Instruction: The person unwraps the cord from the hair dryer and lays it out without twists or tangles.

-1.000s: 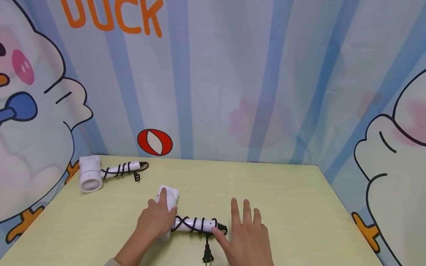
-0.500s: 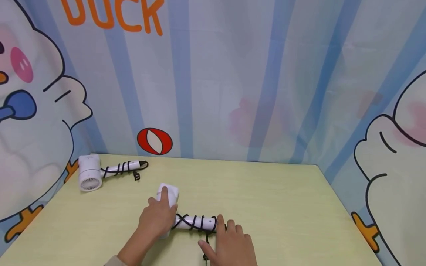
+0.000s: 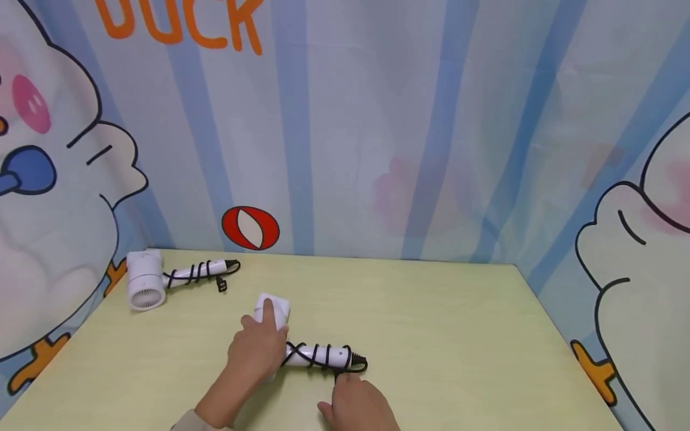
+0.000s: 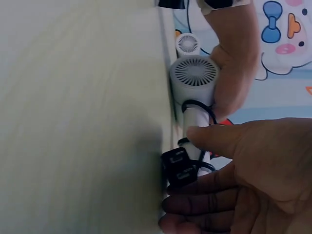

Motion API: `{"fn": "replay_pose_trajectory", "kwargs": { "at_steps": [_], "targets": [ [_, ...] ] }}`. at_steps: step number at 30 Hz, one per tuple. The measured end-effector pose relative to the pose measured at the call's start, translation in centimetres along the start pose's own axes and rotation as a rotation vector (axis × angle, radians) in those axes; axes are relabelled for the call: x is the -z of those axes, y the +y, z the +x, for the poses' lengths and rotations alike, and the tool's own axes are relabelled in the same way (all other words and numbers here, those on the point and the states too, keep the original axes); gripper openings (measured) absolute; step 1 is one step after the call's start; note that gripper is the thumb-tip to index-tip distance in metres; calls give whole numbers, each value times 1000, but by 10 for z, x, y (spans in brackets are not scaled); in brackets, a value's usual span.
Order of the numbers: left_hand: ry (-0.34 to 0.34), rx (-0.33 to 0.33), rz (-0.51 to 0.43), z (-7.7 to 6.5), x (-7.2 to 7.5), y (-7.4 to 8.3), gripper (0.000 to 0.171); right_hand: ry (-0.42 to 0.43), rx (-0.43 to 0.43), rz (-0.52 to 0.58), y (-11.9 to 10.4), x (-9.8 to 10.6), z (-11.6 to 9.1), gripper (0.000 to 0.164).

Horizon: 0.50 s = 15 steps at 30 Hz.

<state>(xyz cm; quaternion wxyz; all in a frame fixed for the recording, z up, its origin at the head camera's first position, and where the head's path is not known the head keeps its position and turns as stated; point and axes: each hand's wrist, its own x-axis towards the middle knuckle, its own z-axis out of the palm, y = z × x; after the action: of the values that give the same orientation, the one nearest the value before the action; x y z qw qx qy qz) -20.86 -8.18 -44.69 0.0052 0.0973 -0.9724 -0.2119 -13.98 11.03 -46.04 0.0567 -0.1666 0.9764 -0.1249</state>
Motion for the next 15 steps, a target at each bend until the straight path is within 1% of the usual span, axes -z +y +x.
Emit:
{"fn": "replay_pose_trajectory", "kwargs": {
  "at_steps": [2, 4, 7, 10, 15],
  "targets": [
    [-4, 7, -1, 1, 0, 0, 70, 56, 49, -5, 0, -1, 0, 35],
    [-13, 15, -2, 1, 1, -1, 69, 66, 49, 0, -3, -1, 2, 31],
    [-21, 17, -1, 2, 1, -3, 68, 46, 19, 17, -7, 0, 6, 27],
    [-23, 3, 4, 4, -1, -4, 67, 4, -24, 33, -10, -1, 7, 21],
    [-11, -17, 16, 3, -3, -4, 68, -32, -46, 19, -12, -1, 10, 16]
  ]
}}
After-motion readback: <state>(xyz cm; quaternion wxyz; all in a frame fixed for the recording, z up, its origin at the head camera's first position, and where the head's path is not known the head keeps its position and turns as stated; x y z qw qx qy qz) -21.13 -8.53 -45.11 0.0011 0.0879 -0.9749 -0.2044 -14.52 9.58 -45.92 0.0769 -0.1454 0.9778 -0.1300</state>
